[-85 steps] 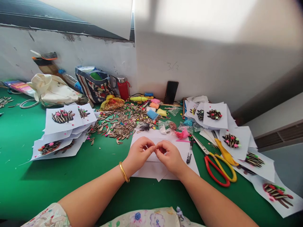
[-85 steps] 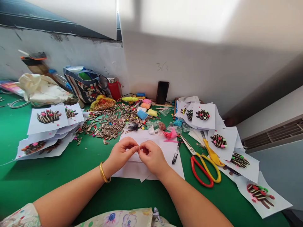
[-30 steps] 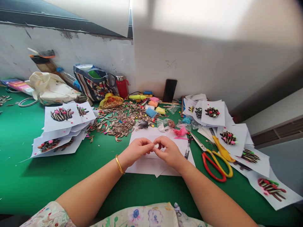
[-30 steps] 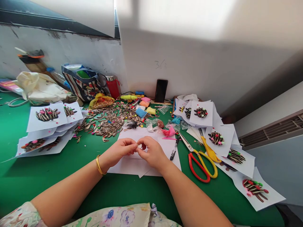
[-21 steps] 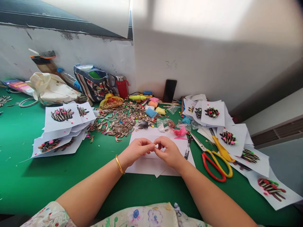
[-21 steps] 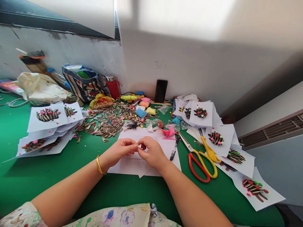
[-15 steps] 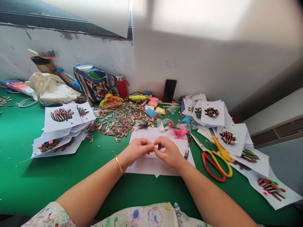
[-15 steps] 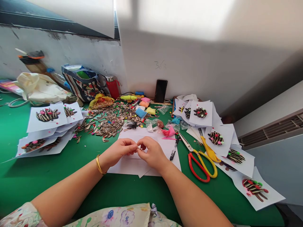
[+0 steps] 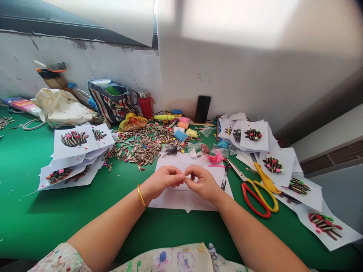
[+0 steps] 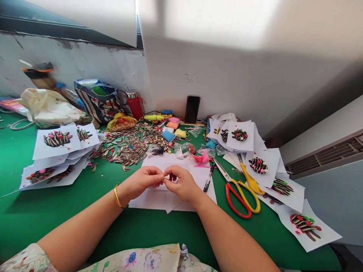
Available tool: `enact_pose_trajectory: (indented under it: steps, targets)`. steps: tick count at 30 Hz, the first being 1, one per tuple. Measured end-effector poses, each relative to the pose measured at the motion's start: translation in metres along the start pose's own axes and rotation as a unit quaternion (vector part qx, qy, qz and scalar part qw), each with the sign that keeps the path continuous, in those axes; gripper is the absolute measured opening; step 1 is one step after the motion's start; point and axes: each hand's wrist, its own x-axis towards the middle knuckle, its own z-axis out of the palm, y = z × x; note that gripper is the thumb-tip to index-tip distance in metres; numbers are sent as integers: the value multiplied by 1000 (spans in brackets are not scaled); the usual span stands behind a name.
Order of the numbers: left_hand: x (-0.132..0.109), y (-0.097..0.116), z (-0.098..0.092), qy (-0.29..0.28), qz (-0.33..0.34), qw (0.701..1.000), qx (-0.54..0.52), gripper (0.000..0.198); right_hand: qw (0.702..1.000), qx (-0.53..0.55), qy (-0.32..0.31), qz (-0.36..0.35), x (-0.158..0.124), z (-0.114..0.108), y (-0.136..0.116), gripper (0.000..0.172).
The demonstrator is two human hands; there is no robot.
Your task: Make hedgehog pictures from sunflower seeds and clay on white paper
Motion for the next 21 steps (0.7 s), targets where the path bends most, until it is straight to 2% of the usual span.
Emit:
enact_pose_trajectory:
  steps: [8,12,16,21]
  targets:
    - [0,2,0,-7,4,1000,6,35,1000,6,-8,4,-2,1,-1,9]
    - [1,3,1,9,9,1000,12,36,1000,-3,3,7,-2,1,1,6]
    - [1,3,0,30,0,999,43,37,999,-48,3,-12,-1,1,4,5]
    - [1,3,-2,30,-4,997,71,37,996,-82,1,-40,-2,3,4,7]
